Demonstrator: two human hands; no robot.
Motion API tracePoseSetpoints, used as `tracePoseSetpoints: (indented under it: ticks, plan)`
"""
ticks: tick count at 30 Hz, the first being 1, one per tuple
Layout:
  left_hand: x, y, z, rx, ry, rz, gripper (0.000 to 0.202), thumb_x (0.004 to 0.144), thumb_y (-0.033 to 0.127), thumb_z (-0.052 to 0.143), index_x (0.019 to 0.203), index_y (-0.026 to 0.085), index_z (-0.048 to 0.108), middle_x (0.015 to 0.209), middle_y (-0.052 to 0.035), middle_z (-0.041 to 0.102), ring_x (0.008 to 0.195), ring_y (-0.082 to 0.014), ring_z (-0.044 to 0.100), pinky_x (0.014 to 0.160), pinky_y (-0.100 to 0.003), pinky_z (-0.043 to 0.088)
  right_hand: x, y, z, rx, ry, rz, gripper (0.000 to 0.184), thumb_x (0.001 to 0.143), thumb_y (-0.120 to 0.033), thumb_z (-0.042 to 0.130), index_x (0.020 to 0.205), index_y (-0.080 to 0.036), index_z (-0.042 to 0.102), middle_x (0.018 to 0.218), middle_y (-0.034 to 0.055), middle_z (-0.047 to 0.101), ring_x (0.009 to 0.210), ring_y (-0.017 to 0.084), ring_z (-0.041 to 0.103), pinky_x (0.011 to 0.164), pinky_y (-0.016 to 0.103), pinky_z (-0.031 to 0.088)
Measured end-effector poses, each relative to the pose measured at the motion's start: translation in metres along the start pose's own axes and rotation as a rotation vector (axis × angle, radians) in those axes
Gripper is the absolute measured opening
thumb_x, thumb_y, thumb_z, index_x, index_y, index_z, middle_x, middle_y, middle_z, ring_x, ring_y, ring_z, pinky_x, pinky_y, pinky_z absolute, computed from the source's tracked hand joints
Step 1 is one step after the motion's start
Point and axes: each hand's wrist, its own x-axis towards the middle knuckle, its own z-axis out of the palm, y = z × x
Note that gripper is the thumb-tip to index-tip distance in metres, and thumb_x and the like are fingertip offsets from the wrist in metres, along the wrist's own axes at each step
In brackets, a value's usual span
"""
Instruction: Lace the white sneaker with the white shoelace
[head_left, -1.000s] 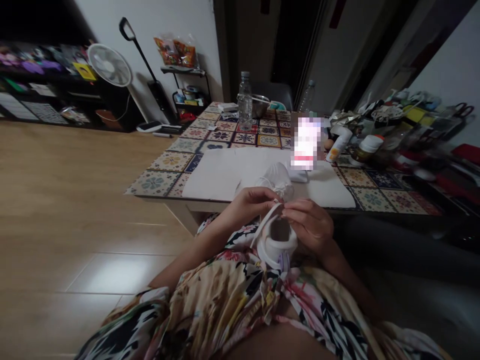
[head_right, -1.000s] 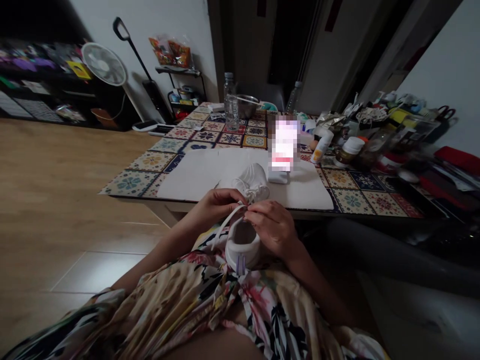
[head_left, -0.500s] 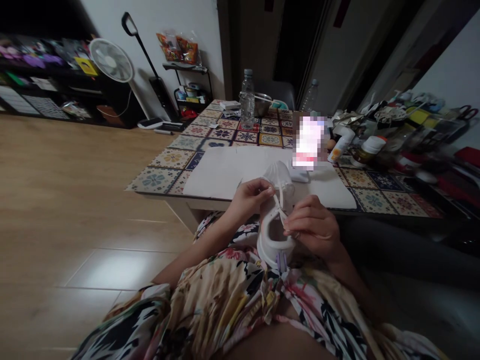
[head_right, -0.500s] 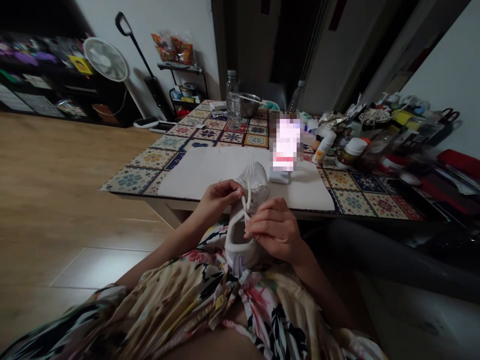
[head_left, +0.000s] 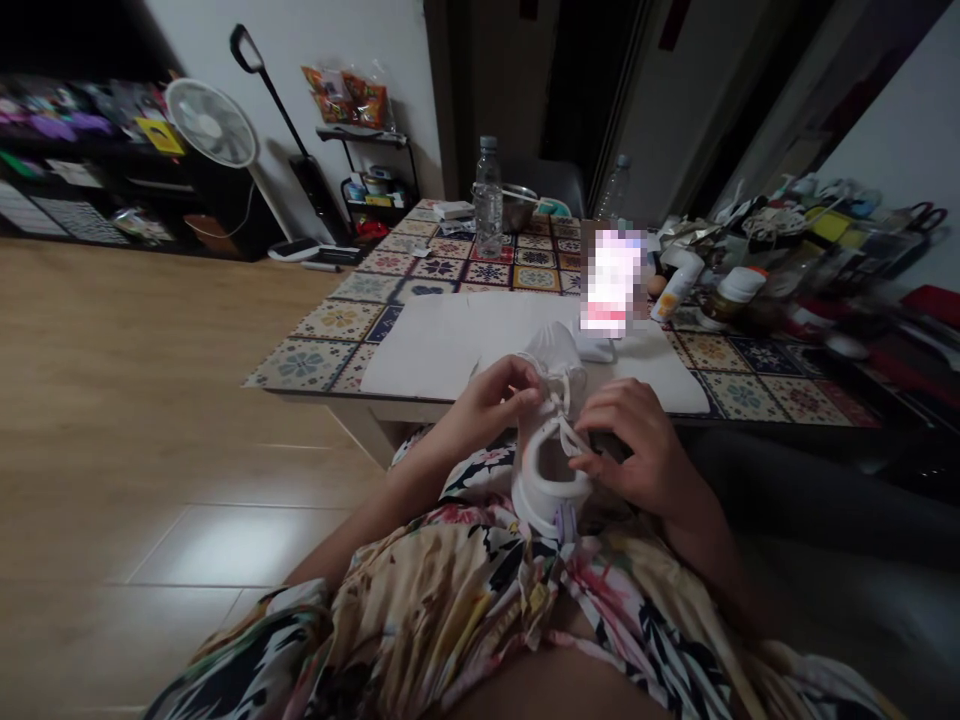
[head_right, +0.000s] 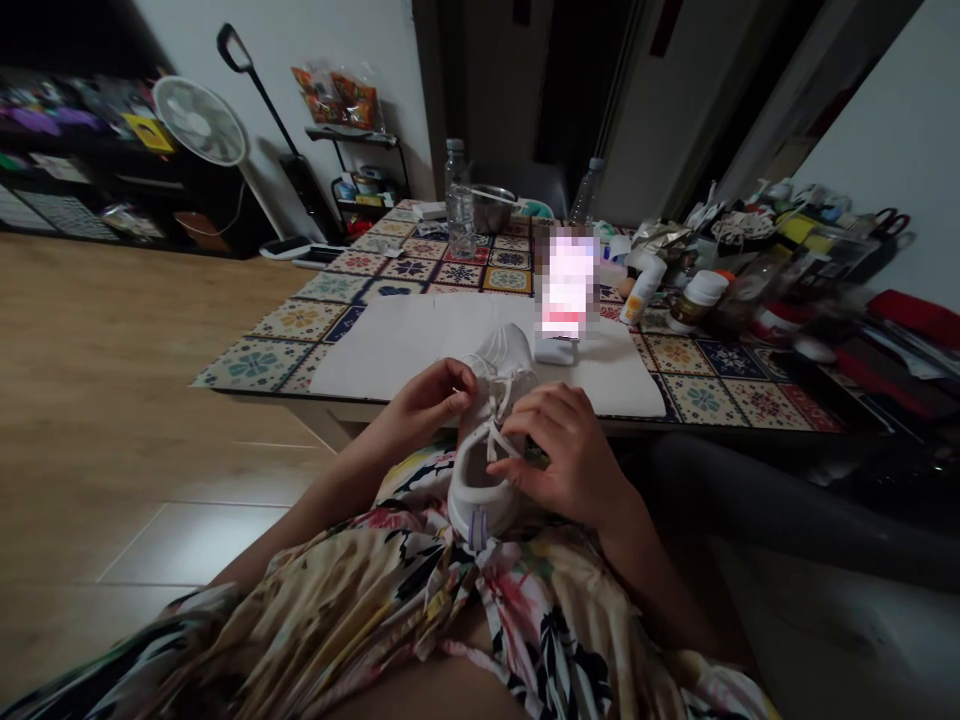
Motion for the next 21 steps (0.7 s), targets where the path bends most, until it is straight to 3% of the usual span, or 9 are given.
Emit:
tracePoseSetpoints:
  ticks: [3, 5, 10, 18, 21]
  plan:
    - [-0.007, 0.012, -0.004, 0.114, -0.184, 0.033, 0.020, 0.082, 0.032, 0.070, 0.089, 0.015, 0.064, 0.086, -0.0042, 0.060, 0.075, -0.0140, 0.053, 0.070, -0.027, 0.042, 0.000, -0.005, 0.001, -0.120, -0.055, -0.012, 0.004, 0.088, -0.025, 0.064, 0.087, -0.022, 0.063, 0.091, 0.0038, 0.069, 0.090, 0.022, 0.060, 0.084, 0.040, 0.041]
    - [-0.010, 0.018, -0.005, 0.179, -0.252, 0.063, 0.024, 0.076, 0.028, 0.077, 0.094, 0.015, 0.066, 0.092, -0.0053, 0.061, 0.079, -0.0149, 0.055, 0.075, -0.028, 0.044, 0.000, -0.008, 0.003, -0.164, -0.062, 0.005, 0.004, 0.088, -0.020, 0.062, 0.085, -0.022, 0.062, 0.089, 0.0032, 0.069, 0.089, 0.022, 0.059, 0.082, 0.039, 0.039]
    - [-0.011, 0.022, -0.005, 0.249, -0.263, 0.094, 0.027, 0.076, 0.029, 0.078, 0.098, 0.016, 0.067, 0.095, -0.0062, 0.061, 0.078, -0.0147, 0.057, 0.075, -0.029, 0.047, 0.000, -0.012, 0.004, -0.206, -0.086, 0.074, 0.004, 0.089, -0.023, 0.062, 0.091, -0.021, 0.059, 0.091, 0.0059, 0.068, 0.088, 0.024, 0.060, 0.079, 0.038, 0.041]
    - [-0.011, 0.019, -0.002, 0.227, -0.262, 0.115, 0.026, 0.076, 0.025, 0.079, 0.097, 0.016, 0.068, 0.094, -0.0047, 0.061, 0.076, -0.0127, 0.056, 0.073, -0.027, 0.048, 0.002, -0.013, 0.010, -0.300, -0.041, 0.043, 0.010, 0.086, -0.012, 0.054, 0.083, -0.019, 0.060, 0.086, 0.0061, 0.068, 0.082, 0.022, 0.060, 0.075, 0.036, 0.041]
    - [-0.011, 0.019, -0.002, 0.209, -0.260, 0.099, 0.025, 0.075, 0.026, 0.078, 0.095, 0.016, 0.068, 0.092, -0.0039, 0.061, 0.075, -0.0123, 0.055, 0.072, -0.027, 0.047, 0.004, -0.015, 0.010, -0.200, -0.018, 0.036, 0.012, 0.083, -0.010, 0.055, 0.079, -0.020, 0.058, 0.084, 0.0051, 0.066, 0.082, 0.021, 0.058, 0.077, 0.037, 0.041]
